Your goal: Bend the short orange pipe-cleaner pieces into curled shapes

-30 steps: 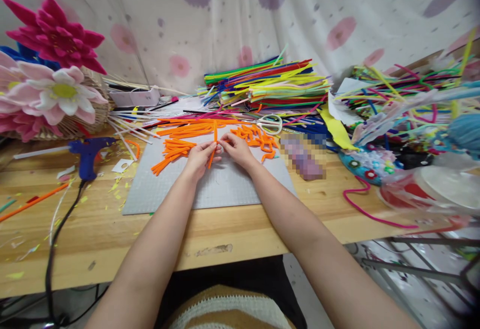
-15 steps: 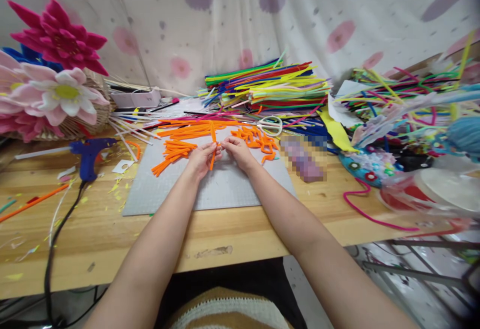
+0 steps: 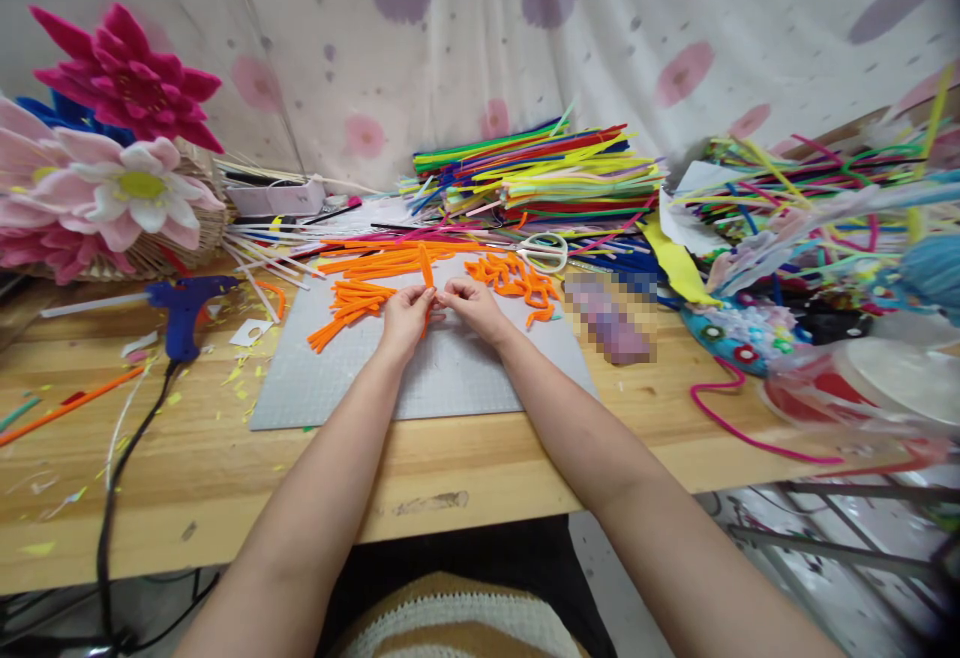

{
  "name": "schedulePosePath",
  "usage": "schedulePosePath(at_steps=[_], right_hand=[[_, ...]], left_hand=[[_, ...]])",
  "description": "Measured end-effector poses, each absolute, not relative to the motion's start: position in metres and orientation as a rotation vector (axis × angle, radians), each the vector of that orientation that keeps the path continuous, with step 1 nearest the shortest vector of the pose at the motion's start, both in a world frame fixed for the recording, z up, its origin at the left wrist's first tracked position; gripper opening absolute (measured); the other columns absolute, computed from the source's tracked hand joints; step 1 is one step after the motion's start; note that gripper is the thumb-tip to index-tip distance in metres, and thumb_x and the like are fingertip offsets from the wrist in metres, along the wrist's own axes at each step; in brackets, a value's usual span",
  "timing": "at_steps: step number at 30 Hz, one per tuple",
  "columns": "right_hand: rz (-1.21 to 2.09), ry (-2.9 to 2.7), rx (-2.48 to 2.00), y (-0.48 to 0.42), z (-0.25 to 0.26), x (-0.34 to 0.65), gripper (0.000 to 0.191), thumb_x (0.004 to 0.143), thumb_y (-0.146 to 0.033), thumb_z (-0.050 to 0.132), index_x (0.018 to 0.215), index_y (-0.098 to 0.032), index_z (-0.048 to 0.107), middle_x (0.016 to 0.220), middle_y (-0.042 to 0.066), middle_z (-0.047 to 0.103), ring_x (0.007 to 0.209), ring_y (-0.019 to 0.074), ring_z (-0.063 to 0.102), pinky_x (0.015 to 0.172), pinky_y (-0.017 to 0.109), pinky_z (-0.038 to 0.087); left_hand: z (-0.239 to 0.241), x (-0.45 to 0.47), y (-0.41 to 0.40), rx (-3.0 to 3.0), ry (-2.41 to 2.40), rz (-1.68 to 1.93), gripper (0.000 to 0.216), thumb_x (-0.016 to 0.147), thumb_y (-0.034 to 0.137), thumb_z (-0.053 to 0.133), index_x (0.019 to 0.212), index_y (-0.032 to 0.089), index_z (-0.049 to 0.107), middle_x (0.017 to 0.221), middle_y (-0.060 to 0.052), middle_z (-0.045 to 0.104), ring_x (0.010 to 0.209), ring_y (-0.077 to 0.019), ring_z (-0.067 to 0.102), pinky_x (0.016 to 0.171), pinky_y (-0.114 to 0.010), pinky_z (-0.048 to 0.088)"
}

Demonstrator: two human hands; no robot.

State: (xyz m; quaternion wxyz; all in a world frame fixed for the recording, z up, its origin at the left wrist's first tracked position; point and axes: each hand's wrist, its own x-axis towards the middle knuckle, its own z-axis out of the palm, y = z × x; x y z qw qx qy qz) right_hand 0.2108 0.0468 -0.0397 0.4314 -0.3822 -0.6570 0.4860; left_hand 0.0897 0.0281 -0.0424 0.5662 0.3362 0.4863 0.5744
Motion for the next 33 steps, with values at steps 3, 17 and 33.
schedulePosePath(at_steps=[3,17,33], right_hand=[[1.275,-1.718,-0.98,0.052,-0.041,0.221,0.031,0.069,-0.042,0.056,0.054,-0.017,0.045,0.053,-0.005,0.037,0.053,0.0075,0.034,0.053,0.022,0.03],[1.371,-1.507,-0.932,0.066,-0.056,0.22,0.026,0.061,-0.036,0.065,0.076,-0.015,0.057,0.073,-0.001,0.057,0.069,0.0108,0.051,0.068,0.025,0.042],[1.371,-1.447,-1.089,0.069,-0.061,0.217,0.029,0.057,-0.035,0.065,0.074,-0.013,0.058,0.069,0.0,0.059,0.063,0.0109,0.051,0.06,0.025,0.04]], left_hand=[[-0.044,0.088,0.027,0.828,1.181,1.276,0.009,0.069,0.018,0.064,0.069,0.01,0.06,0.059,-0.001,0.061,0.059,-0.0111,0.06,0.061,-0.026,0.053],[-0.044,0.097,0.025,0.889,1.209,1.26,0.012,0.062,0.011,0.066,0.065,0.013,0.055,0.054,0.002,0.06,0.051,-0.0092,0.056,0.057,-0.024,0.049],[-0.058,0.097,0.025,1.126,1.265,1.29,0.051,0.053,0.009,0.066,0.092,0.021,0.035,0.06,0.009,0.058,0.049,-0.0079,0.055,0.056,-0.021,0.043]])
